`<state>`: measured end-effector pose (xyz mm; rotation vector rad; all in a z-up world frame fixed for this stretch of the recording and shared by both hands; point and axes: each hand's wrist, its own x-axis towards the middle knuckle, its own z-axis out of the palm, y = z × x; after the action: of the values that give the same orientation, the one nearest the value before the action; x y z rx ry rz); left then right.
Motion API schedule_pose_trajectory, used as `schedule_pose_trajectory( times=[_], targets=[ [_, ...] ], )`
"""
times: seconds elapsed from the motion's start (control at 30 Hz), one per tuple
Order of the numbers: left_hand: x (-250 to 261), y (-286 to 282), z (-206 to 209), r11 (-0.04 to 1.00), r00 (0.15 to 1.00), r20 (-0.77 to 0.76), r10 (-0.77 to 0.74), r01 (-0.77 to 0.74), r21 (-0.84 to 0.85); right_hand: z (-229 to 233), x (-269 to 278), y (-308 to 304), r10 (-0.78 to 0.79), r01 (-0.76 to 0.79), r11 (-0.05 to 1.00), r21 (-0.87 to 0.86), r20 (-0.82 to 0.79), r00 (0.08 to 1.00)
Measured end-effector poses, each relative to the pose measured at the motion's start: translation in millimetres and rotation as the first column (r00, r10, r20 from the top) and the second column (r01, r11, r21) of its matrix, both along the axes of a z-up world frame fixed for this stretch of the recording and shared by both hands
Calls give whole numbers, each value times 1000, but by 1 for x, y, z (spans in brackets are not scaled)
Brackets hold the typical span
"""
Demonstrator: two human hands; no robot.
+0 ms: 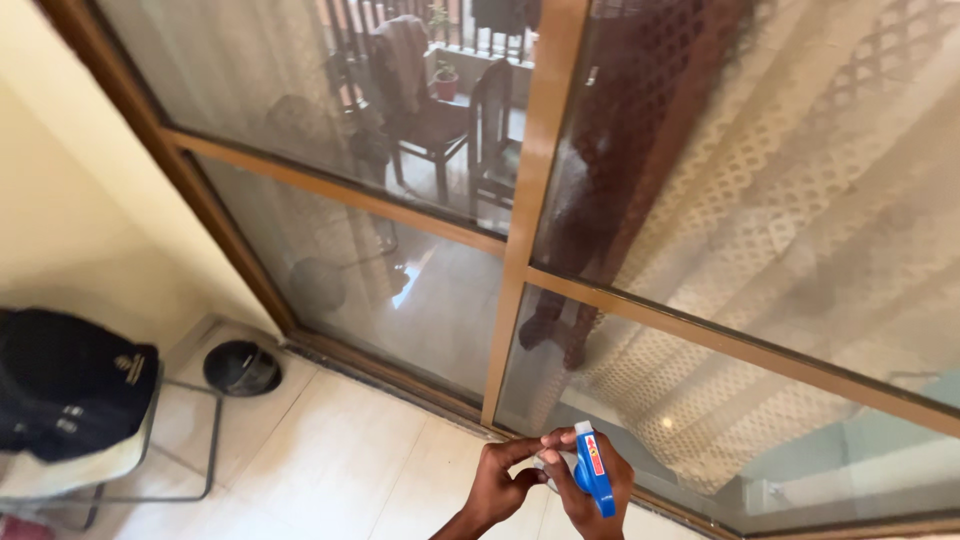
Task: The person cleans a large glass window using a pink cloth and a spray bottle. They wipe the glass surface in broad strokes, spray the window with cleaning solution, and continue wiping to remove smudges and dirt.
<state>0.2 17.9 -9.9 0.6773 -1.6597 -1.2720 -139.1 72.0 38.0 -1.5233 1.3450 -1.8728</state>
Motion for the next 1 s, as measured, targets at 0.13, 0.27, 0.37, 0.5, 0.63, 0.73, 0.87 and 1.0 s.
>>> schedule_pose_trajectory(
  times=[0.13,0.27,0.37,0.5,0.63,0.73,0.87,1.0],
  targets=[
    [8,14,-6,997,997,6,83,-83,-7,-8,1,-3,89,-89,996,21,7,996],
    [21,28,-14,975,975,3,224,-224,6,-12,12,-7,202,-203,978,55,22,979],
    [39,40,-17,941,941,5,337,-337,15,-9,29,-9,286,-285,954,96,7,958],
    [66,61,-22,893,898,-25,440,-434,120,-1,60,-10,430,-426,902,76,-44,902],
    [95,84,-27,802,806,-62,589,-573,166,8,91,-8,608,-597,792,126,-77,790],
    [120,107,-28,707,710,-78,699,-672,220,13,113,3,719,-701,694,162,-128,683],
    [154,149,-30,590,585,-93,806,-777,219,7,148,28,787,-743,616,260,-219,576],
    [182,207,-36,469,449,-136,883,-855,222,-1,184,66,825,-774,558,300,-303,477]
  ],
)
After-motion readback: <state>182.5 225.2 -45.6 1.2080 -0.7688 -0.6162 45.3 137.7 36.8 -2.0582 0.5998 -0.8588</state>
